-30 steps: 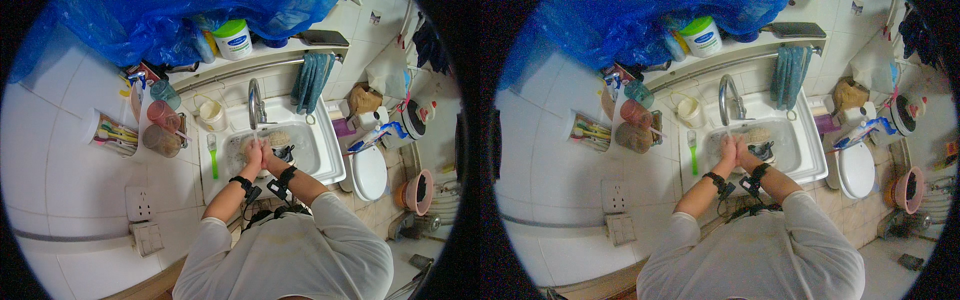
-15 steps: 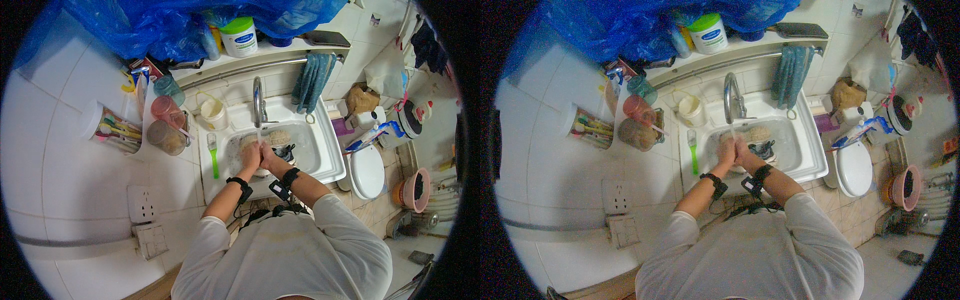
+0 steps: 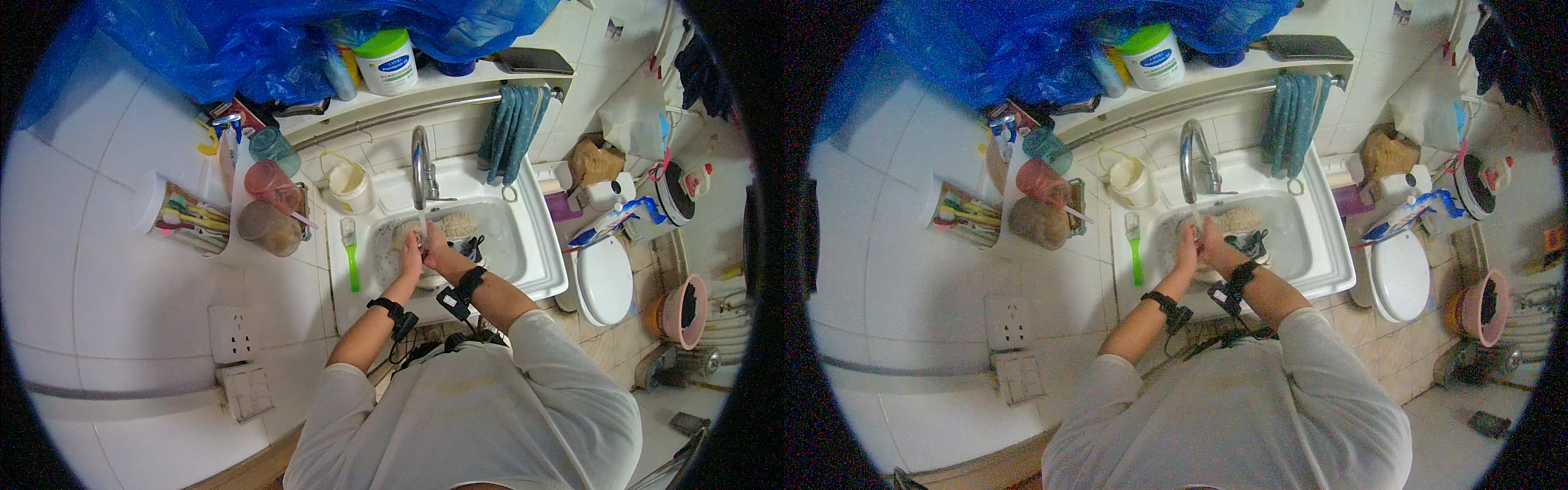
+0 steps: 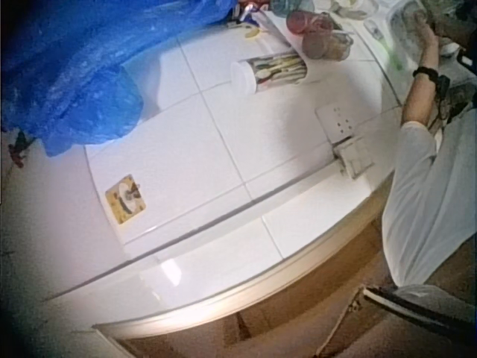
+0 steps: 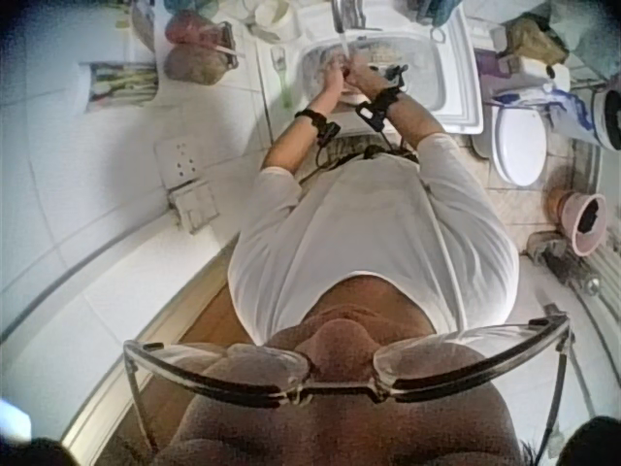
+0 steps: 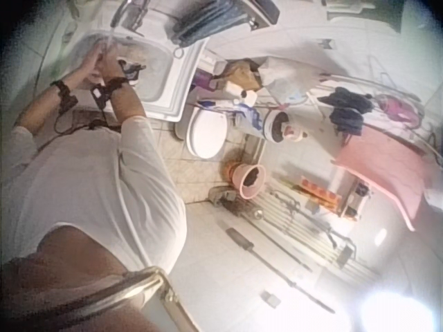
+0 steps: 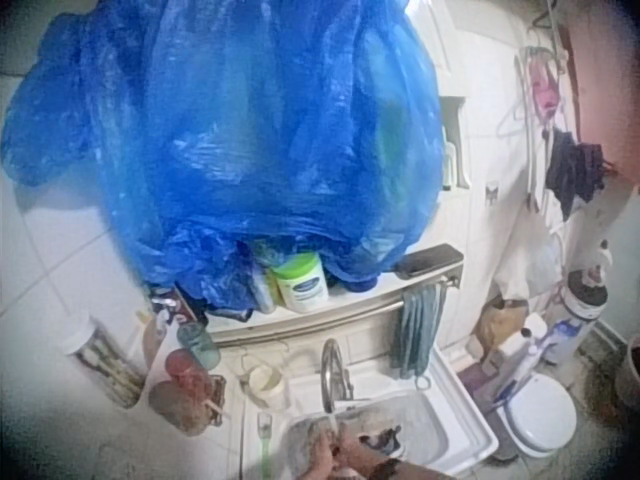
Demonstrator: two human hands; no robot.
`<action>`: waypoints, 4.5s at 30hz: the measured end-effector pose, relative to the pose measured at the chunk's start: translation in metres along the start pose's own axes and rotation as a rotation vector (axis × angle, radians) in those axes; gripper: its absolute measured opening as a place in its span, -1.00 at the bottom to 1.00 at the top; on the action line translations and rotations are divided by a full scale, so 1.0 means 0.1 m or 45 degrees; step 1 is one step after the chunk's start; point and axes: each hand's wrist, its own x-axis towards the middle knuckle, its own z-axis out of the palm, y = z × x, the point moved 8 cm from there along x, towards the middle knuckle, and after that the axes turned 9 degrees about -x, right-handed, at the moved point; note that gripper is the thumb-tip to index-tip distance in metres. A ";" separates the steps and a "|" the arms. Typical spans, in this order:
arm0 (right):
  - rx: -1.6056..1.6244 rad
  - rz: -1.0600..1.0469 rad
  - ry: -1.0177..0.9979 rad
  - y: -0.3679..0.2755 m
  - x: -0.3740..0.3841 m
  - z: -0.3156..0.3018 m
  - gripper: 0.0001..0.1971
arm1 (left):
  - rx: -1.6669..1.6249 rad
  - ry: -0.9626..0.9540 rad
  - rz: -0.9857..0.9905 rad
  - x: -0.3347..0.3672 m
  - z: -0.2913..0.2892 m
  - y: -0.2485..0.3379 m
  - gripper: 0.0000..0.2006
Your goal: Cleaning a pair of shoes in a sink using a brush and soap.
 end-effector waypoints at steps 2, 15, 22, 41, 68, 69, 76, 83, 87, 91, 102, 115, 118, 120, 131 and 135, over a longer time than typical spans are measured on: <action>-0.021 -0.003 -0.040 0.04 0.03 0.06 -0.52 | -0.102 0.046 -0.087 0.08 -0.14 -0.19 -0.45; -0.072 0.119 -0.099 0.04 -0.05 0.04 -0.53 | 0.018 0.228 -0.127 -0.10 -0.14 0.02 -0.40; 0.277 0.040 -0.216 -0.42 0.83 -0.72 -0.60 | 0.080 -0.127 -0.485 -0.11 0.12 -0.40 -0.36; -0.627 -0.154 0.056 -1.22 0.48 -0.81 -0.63 | 0.038 0.043 -0.515 -0.17 -0.45 -0.60 -0.39; -1.245 -0.604 0.271 -1.18 0.11 -0.95 -0.60 | 0.060 -0.174 -0.503 0.22 -0.88 -0.72 -0.46; -1.068 -0.500 0.247 -1.04 0.07 -0.97 -0.61 | 0.068 -0.139 -0.503 0.24 -0.99 -0.77 -0.46; -0.783 -0.221 0.398 -1.03 0.02 -2.02 -0.65 | 0.067 -0.207 -0.518 0.46 -1.11 -1.16 -0.46; -1.487 -0.277 0.088 -1.25 -0.08 -2.01 -0.85 | 0.169 -0.172 -0.478 0.26 -1.22 -0.93 -0.58; -1.248 0.039 0.279 -1.20 -0.10 -2.09 -0.79 | 0.676 -0.311 -0.356 0.14 -1.25 -0.71 -0.75; -1.761 -0.452 0.225 -1.62 -0.20 -1.82 -0.56 | 0.720 -0.206 -0.322 0.08 -1.35 -0.68 -0.78; -1.744 -0.713 0.459 -2.60 -0.46 -1.04 -0.39 | 1.861 -0.676 0.102 -0.83 -0.91 -0.38 -0.69; -2.645 -1.304 0.317 -2.18 -0.88 -0.60 -0.63 | 2.206 -0.606 0.220 -1.26 -0.72 -0.39 -0.62; -2.707 -1.264 0.343 -2.27 -0.89 -0.57 -0.74 | 2.263 -0.659 0.166 -1.24 -0.76 -0.48 -0.59; -2.735 -1.266 0.340 -2.26 -0.89 -0.59 -0.76 | 2.266 -0.658 0.173 -1.23 -0.76 -0.47 -0.62; -2.579 -1.545 0.292 -2.38 -1.14 -0.29 -0.82 | 2.256 -0.537 0.292 -1.22 -0.74 -0.44 -0.64; -2.400 -1.726 0.250 -2.64 -1.39 0.06 -0.85 | 2.270 -0.589 0.227 -1.20 -0.67 -0.42 -0.66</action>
